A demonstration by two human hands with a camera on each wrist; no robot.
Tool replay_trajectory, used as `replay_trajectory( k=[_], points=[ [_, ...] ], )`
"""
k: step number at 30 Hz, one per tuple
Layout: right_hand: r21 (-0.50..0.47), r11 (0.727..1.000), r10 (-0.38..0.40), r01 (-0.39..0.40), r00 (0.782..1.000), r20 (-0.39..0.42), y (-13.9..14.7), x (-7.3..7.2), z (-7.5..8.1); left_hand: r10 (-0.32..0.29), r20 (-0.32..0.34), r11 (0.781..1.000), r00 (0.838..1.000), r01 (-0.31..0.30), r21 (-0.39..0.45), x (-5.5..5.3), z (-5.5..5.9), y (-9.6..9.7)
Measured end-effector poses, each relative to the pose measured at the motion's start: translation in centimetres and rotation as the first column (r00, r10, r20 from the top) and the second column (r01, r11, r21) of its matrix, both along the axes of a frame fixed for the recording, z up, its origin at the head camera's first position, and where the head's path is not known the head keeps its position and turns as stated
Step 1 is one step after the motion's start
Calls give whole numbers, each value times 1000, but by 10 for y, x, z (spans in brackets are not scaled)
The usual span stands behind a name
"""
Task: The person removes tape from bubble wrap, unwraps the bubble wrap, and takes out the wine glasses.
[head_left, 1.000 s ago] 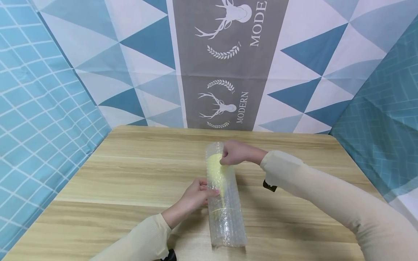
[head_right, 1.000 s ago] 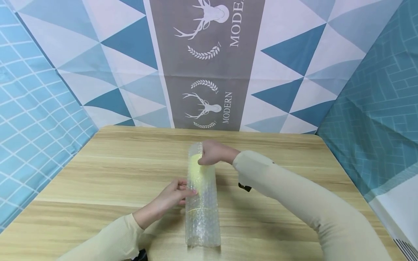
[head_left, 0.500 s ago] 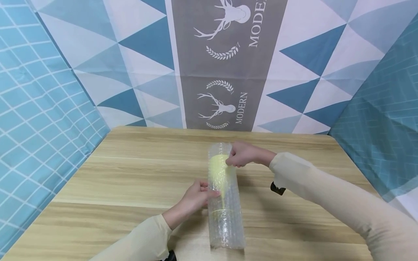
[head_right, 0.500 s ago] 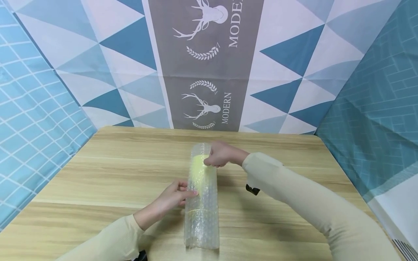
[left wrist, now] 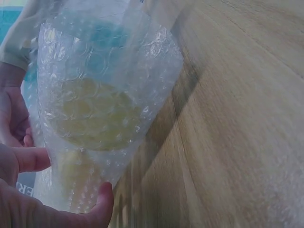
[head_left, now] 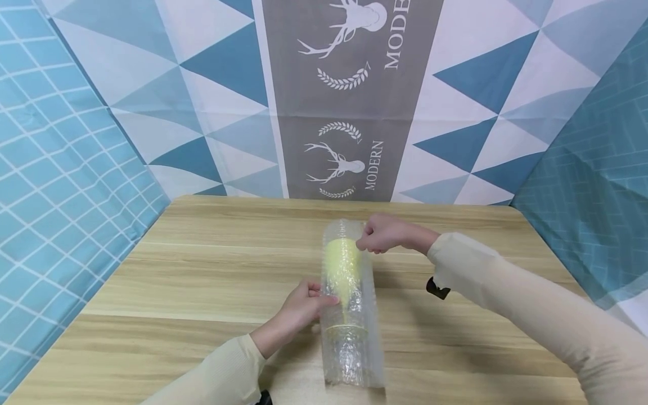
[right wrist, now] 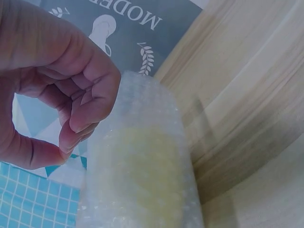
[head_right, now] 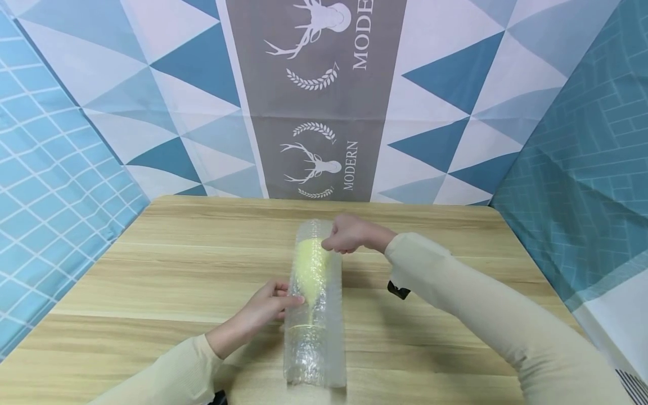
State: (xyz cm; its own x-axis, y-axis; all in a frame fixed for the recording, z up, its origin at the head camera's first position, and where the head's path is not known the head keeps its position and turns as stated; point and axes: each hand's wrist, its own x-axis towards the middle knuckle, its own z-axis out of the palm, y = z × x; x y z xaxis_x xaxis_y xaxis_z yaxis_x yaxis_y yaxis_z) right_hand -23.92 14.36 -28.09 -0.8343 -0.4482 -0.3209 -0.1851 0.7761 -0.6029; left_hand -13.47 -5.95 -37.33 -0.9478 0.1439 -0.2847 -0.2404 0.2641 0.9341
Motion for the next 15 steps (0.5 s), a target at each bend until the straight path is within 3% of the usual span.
replay_trajectory(
  k=[9, 15],
  points=[
    [-9, 1000, 11, -11, 1000, 7, 21, 4, 2, 1, 3, 1000, 1000, -1, 17, 0, -2, -4],
    [4, 1000, -29, 29, 999, 24, 42, 10, -3, 16, 2, 1000, 1000, -16, 25, 0, -2, -5]
  ],
)
